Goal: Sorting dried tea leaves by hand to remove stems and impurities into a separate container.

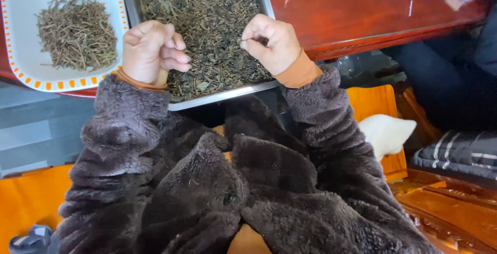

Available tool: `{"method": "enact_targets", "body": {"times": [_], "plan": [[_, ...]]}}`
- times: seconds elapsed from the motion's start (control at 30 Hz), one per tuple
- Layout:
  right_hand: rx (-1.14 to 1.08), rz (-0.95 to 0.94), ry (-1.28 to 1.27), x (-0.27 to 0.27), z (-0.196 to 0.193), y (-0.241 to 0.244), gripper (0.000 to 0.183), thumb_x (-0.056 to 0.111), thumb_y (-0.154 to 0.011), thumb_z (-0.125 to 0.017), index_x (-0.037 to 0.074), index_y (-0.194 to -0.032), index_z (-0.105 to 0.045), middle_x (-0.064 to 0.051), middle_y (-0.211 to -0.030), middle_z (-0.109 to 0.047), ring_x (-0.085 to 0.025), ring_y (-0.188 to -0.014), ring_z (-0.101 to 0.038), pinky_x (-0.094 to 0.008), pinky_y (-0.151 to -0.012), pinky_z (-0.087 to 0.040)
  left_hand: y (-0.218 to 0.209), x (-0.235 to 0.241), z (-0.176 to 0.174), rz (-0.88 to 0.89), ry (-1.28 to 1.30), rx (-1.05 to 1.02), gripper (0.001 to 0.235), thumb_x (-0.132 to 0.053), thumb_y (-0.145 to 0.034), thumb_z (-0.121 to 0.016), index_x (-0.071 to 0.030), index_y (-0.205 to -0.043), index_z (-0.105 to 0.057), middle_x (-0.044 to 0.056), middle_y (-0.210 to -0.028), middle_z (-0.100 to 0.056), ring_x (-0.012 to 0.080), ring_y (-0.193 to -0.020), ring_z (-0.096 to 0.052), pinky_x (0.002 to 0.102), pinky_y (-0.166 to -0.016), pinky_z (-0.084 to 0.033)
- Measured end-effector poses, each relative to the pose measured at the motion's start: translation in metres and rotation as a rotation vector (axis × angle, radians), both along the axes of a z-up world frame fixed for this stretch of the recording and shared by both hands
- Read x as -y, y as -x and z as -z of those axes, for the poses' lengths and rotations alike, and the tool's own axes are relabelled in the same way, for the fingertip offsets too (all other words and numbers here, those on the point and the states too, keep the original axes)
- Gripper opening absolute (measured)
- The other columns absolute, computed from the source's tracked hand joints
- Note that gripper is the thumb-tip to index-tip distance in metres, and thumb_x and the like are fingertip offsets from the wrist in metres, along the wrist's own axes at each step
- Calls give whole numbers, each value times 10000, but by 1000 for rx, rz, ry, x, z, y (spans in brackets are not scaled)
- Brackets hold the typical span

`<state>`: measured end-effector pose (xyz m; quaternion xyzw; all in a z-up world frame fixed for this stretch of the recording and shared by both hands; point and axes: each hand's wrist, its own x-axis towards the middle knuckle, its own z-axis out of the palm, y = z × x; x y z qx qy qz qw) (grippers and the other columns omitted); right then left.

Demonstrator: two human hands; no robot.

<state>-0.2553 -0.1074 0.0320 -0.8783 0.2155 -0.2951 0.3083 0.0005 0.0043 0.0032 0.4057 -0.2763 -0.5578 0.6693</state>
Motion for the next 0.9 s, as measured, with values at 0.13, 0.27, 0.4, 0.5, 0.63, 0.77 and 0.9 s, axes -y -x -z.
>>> {"method": "enact_targets", "body": {"times": [0.13, 0.27, 0.4, 0.5, 0.63, 0.77, 0.9], "plan": [[89, 4, -218, 1, 5, -8, 154, -52, -945, -709, 75, -894, -640, -30, -840, -676, -119, -746, -624, -258, -713, -571, 2, -1, -1, 15, -27, 72, 274, -98, -1022, -688, -34, -755, -691, 131, -741, -743, 164, -571, -748, 269, -462, -660], [181, -4, -351, 6, 17, -10, 217, -76, -941, -743, 95, -898, -616, -28, -829, -677, -88, -718, -624, -217, -672, -564, 3, -2, 1, -6, -30, 119, 246, -96, -984, -731, -53, -748, -671, 116, -742, -732, 142, -565, -737, 274, -444, -651], [180, 21, -261, 2, 10, -12, 197, -103, -953, -687, 79, -920, -619, -81, -912, -718, -155, -865, -726, -263, -795, -635, 4, -4, -3, 6, -57, 174, 227, -107, -959, -770, -83, -759, -667, 99, -771, -735, 122, -587, -738, 265, -470, -667], [39, 89, 53, 0, 0, -7, 207, -86, -926, -740, 98, -910, -647, -37, -887, -707, -162, -852, -692, -335, -843, -608, 6, -4, -1, -9, -67, 201, 244, -112, -944, -783, -94, -741, -649, 92, -761, -734, 123, -580, -735, 270, -474, -671], [-184, 150, 376, -6, 1, 0, 233, 63, -881, -904, 210, -818, -735, 72, -789, -734, -106, -731, -688, -518, -982, -499, 7, -4, -3, 3, -37, 273, 208, -103, -947, -795, -84, -778, -675, 113, -739, -742, 130, -581, -744, 230, -468, -659], [-479, 231, 375, -8, 16, -9, 93, 300, -912, -822, 222, -950, -787, 45, -862, -686, -204, -855, -640, -515, -1005, -346, 9, -4, -5, -2, -31, 255, 246, -85, -933, -810, -105, -765, -631, 112, -676, -714, 137, -552, -727, 259, -460, -658], [-445, 231, 400, -5, 19, -13, 71, 212, -905, -813, 220, -858, -761, 60, -831, -666, -197, -840, -631, -508, -985, -353, 7, -4, -4, 10, 36, 212, 194, -21, -939, -800, -103, -903, -628, 100, -717, -718, 125, -586, -730, 255, -481, -657]]}}
